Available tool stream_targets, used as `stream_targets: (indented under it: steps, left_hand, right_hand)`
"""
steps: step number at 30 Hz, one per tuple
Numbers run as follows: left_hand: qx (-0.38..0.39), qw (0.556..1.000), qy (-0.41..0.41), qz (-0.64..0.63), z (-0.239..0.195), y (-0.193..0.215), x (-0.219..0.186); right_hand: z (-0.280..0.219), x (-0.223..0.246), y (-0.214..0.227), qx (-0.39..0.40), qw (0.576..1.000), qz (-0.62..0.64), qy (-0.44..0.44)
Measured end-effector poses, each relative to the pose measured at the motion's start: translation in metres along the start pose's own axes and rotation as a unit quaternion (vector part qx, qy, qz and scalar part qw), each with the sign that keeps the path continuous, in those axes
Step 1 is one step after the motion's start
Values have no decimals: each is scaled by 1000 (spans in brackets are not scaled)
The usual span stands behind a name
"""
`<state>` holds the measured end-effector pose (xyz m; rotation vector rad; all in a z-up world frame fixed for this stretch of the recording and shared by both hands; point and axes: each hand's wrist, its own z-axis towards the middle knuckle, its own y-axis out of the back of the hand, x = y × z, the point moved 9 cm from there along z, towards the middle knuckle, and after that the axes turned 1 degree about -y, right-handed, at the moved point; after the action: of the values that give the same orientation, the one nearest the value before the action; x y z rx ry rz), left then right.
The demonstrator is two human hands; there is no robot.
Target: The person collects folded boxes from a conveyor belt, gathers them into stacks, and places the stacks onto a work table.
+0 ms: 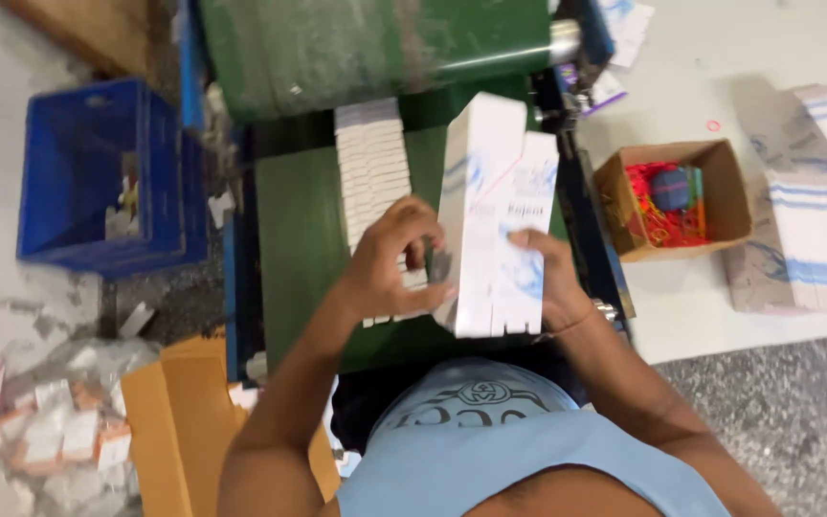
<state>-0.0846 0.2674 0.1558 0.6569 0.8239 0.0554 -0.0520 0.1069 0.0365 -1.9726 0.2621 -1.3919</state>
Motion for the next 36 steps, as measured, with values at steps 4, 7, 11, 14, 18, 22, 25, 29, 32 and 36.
stream_targets:
  steps: [4, 7, 11, 14, 18, 22, 25, 29, 32, 36]
  left_hand:
    - [-65, 978, 44, -194, -22, -46, 37]
    - [-127, 956, 116, -237, -30, -74, 62]
    - [-223, 942, 168, -189, -36, -89, 65]
    - [-252, 954, 119, -113, -24, -99, 38]
    - [-242, 958, 104, -115, 1, -108, 14]
    - [-244, 968, 36, -46, 19, -111, -4]
    - [-232, 972, -39, 28, 8, -133, -7]
    - [-167, 985, -42, -16, 9, -157, -18]
    - [-75, 987, 23, -139, 18, -174, -19]
    - [6, 973, 78, -217, 13, -187, -8]
  right_hand:
    - [0, 16, 24, -82, 985, 138, 64]
    - [-6, 26, 42, -93, 978, 141, 123]
    - [-14, 37, 55, -94, 967, 155, 178]
    - [-30, 43, 75, -128, 956, 166, 203]
    - [-51, 39, 98, -176, 946, 163, 220]
    - [-64, 51, 103, -195, 934, 165, 249]
    - [-71, 60, 107, -201, 928, 158, 270]
    - [-80, 74, 121, -217, 920, 103, 309]
    - [-91, 89, 137, -248, 905, 59, 341]
    - [-106, 103, 157, -283, 893, 37, 348]
